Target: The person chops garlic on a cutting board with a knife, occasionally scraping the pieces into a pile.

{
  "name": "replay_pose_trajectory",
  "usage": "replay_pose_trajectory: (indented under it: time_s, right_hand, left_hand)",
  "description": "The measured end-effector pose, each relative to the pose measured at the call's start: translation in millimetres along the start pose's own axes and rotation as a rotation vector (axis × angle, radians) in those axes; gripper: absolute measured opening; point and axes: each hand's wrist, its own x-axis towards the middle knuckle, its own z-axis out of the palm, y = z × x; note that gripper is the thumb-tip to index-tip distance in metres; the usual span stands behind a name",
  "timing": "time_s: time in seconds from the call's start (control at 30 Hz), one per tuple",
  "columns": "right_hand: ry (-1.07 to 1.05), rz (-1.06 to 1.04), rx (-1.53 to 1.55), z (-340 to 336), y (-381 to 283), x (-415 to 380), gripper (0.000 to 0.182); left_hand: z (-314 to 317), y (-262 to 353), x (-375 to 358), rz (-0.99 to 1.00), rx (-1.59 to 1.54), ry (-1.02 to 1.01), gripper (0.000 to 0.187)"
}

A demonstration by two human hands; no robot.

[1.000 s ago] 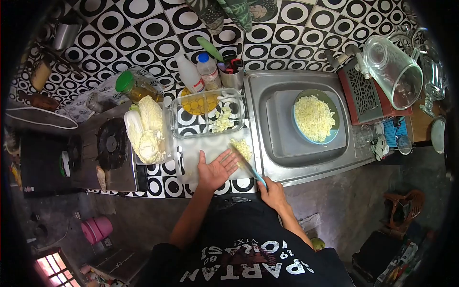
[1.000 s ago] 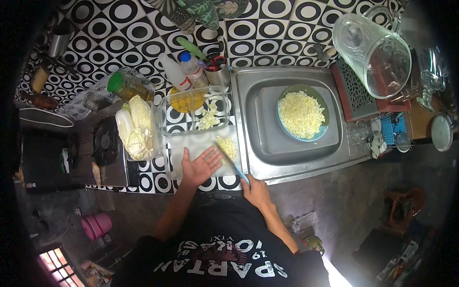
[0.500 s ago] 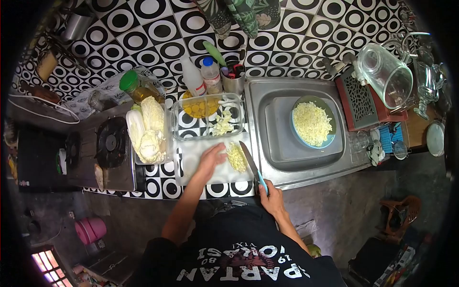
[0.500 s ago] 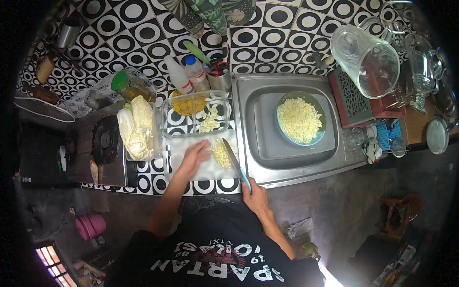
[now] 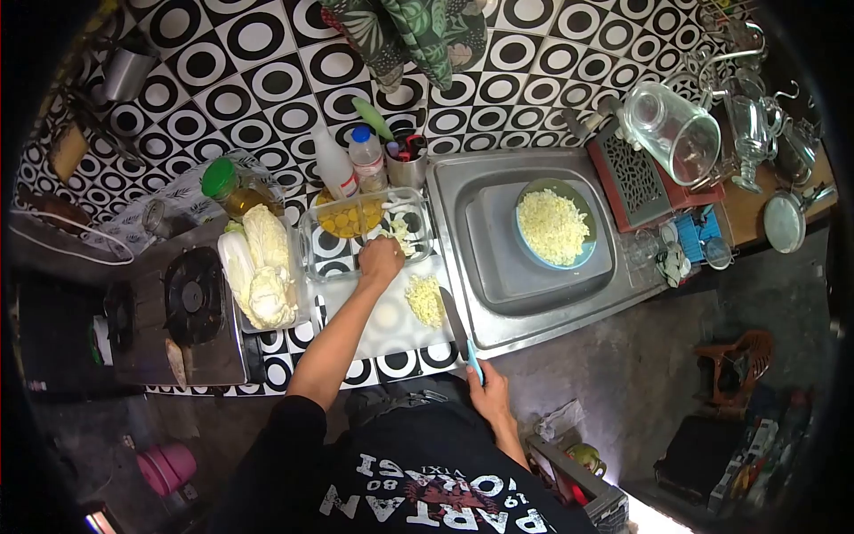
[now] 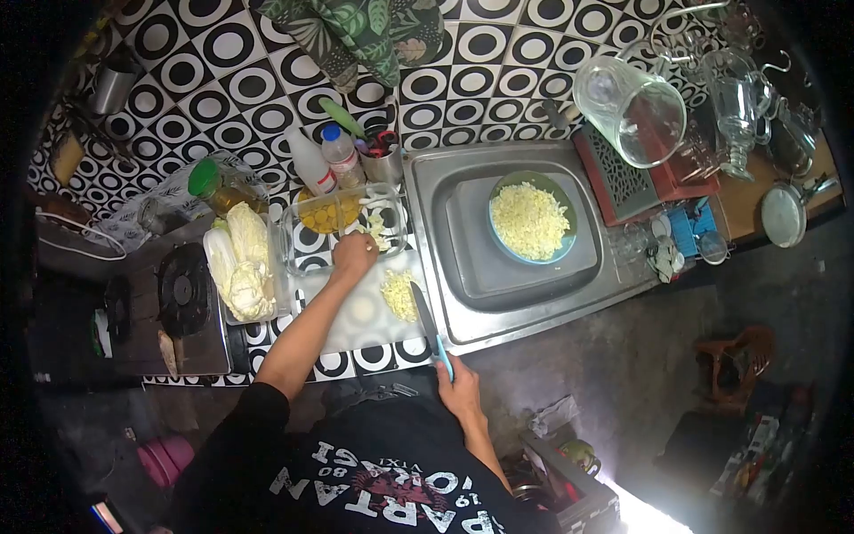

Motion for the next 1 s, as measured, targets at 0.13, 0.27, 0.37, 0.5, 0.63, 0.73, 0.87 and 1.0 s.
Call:
replay_pose_trajectory:
  time_s: [0.13, 0.27, 0.37, 0.5, 0.63, 0.73, 0.87, 1.0]
  right_hand:
    - [0.074, -0.085, -0.029, 7, 5, -10, 0.024]
    - [0.001, 0.034, -0.034, 7, -9, -16, 0.024]
    - [0.023, -0.007, -0.048, 11, -15, -15, 0.025]
    - [0.018, -0.028, -0.016, 20, -15, -13, 0.026]
    - [-0.054, -0.030, -0.079, 27, -29, -14, 0.027]
    - [-0.093, -0.063, -0.100, 35, -32, -14, 0.027]
    - [-0.025, -0.217, -0.076, 40, -31, -14, 0.027]
    - [-0.089, -0.049, -0.091, 35, -32, -15, 0.028]
  left_hand:
    - [-12, -2, -2, -0.061, -0.243, 0.048, 0.015]
    - [-14, -22, -4, 0.029, -0.410, 0.231, 0.015]
    - [-14, -38, -14, -0.045, -0.675, 0.315, 0.016]
    - [-13, -73, -35, -0.134, -0.715, 0.426, 0.024]
    - [-20, -110, -31, -0.053, -0.336, 0.332, 0.021]
    - [-27, -110, -26, -0.090, -0.059, 0.112, 0.017]
    - [-34, -104, -25, -0.070, -0.030, 0.136, 0.011]
    - [-35, -106, -26, -0.002, -0.178, 0.366, 0.011]
